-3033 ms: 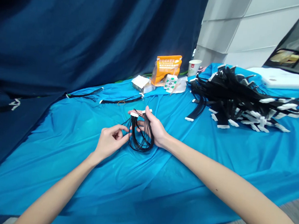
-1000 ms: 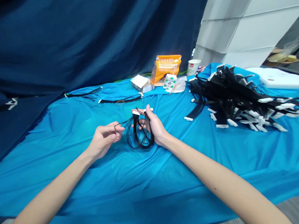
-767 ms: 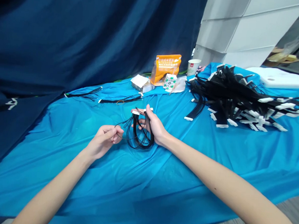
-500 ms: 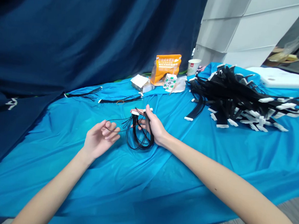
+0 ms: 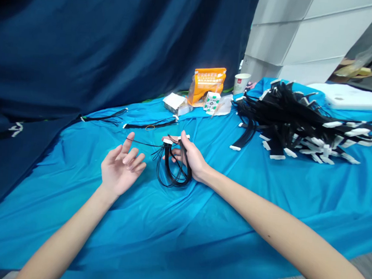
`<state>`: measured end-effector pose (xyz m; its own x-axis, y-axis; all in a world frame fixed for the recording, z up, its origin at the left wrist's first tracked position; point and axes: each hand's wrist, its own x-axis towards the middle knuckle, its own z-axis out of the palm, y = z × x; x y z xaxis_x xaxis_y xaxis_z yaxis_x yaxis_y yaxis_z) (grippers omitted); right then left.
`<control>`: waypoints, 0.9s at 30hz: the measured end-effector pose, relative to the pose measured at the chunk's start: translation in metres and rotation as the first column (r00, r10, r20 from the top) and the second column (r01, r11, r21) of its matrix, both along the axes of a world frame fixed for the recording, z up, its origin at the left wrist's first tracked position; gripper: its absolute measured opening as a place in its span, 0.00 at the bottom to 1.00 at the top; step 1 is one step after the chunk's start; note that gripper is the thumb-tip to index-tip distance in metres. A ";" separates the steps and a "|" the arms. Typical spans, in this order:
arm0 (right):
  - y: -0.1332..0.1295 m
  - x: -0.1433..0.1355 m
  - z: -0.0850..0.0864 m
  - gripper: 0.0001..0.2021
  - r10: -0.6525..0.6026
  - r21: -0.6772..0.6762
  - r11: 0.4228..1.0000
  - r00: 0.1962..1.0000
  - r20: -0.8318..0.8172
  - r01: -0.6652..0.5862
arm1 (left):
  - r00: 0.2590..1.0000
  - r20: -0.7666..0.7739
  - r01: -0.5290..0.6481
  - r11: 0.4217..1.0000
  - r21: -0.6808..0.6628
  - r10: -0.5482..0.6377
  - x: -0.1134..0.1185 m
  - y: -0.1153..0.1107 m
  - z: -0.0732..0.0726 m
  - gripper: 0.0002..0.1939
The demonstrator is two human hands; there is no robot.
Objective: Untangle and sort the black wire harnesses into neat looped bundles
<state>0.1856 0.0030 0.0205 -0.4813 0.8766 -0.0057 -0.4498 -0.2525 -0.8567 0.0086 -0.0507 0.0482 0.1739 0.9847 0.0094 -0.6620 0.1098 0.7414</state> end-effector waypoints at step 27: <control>0.002 0.001 -0.004 0.23 0.051 -0.020 0.998 0.997 -0.049 -0.052 | 0.423 -0.627 0.108 0.651 0.751 0.654 0.004 -0.007 -0.024 0.08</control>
<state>0.1862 0.0047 0.0166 -0.5260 0.8505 0.0004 -0.4770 -0.2946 -0.8281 0.0121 -0.0573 0.0243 0.1885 0.7510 0.6328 0.3992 -0.6473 0.6493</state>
